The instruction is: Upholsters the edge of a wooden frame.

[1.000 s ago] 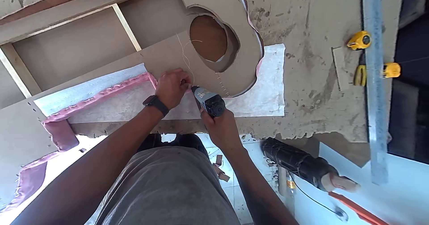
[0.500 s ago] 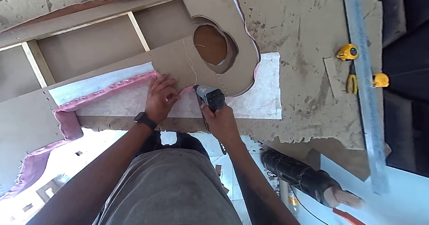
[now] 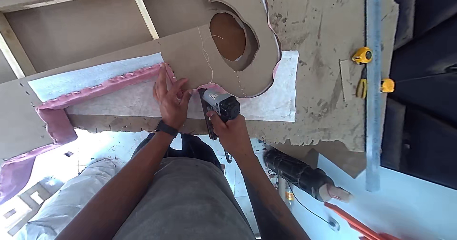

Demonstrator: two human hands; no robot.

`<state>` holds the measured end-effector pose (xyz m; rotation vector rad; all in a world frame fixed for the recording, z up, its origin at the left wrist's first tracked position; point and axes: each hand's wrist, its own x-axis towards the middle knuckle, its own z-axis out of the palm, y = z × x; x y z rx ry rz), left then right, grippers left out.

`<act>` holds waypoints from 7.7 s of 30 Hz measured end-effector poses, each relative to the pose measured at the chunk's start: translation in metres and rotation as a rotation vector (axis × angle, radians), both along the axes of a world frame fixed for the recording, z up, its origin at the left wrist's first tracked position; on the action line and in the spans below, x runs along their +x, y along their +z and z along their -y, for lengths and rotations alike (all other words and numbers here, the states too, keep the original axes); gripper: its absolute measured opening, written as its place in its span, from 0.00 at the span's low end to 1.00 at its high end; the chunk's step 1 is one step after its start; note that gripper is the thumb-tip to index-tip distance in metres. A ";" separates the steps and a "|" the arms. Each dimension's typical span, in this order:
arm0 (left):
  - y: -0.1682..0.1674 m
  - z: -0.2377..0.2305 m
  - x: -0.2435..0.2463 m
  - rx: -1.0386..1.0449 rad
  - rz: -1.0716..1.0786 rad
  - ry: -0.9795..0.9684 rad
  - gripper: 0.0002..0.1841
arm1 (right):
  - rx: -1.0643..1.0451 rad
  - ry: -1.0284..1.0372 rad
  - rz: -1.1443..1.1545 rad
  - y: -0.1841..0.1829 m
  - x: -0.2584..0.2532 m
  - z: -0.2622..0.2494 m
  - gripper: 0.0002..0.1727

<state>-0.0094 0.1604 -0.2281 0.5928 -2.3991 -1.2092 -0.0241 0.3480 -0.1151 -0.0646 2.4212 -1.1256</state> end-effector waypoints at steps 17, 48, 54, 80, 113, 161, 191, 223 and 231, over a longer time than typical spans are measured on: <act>0.008 0.008 -0.007 0.375 0.036 0.046 0.15 | 0.040 0.004 0.026 0.007 0.003 0.017 0.09; 0.001 0.048 0.005 0.461 0.027 -0.203 0.10 | -0.089 -0.016 0.069 -0.002 0.017 0.032 0.08; 0.002 0.049 0.004 0.446 0.047 -0.205 0.10 | 0.069 -0.020 0.092 0.005 0.016 0.047 0.08; 0.004 0.056 0.000 0.584 0.075 -0.204 0.11 | 0.162 -0.095 0.043 0.008 0.016 0.044 0.09; 0.025 0.082 -0.027 -0.289 0.166 -0.635 0.21 | 0.026 -0.417 -0.018 0.035 0.038 -0.058 0.16; 0.046 -0.044 -0.183 -0.420 0.311 -1.311 0.11 | 0.174 -0.543 0.033 0.006 0.006 -0.047 0.13; 0.031 0.000 -0.215 -0.336 0.078 -1.624 0.09 | 0.164 -0.651 0.053 0.018 0.009 0.025 0.13; 0.036 -0.004 -0.182 -0.211 0.084 -1.296 0.11 | 0.084 -0.724 0.017 0.045 0.033 -0.132 0.18; 0.044 -0.089 -0.135 -0.517 0.220 -1.078 0.19 | -0.027 -0.623 0.055 0.000 -0.012 -0.248 0.20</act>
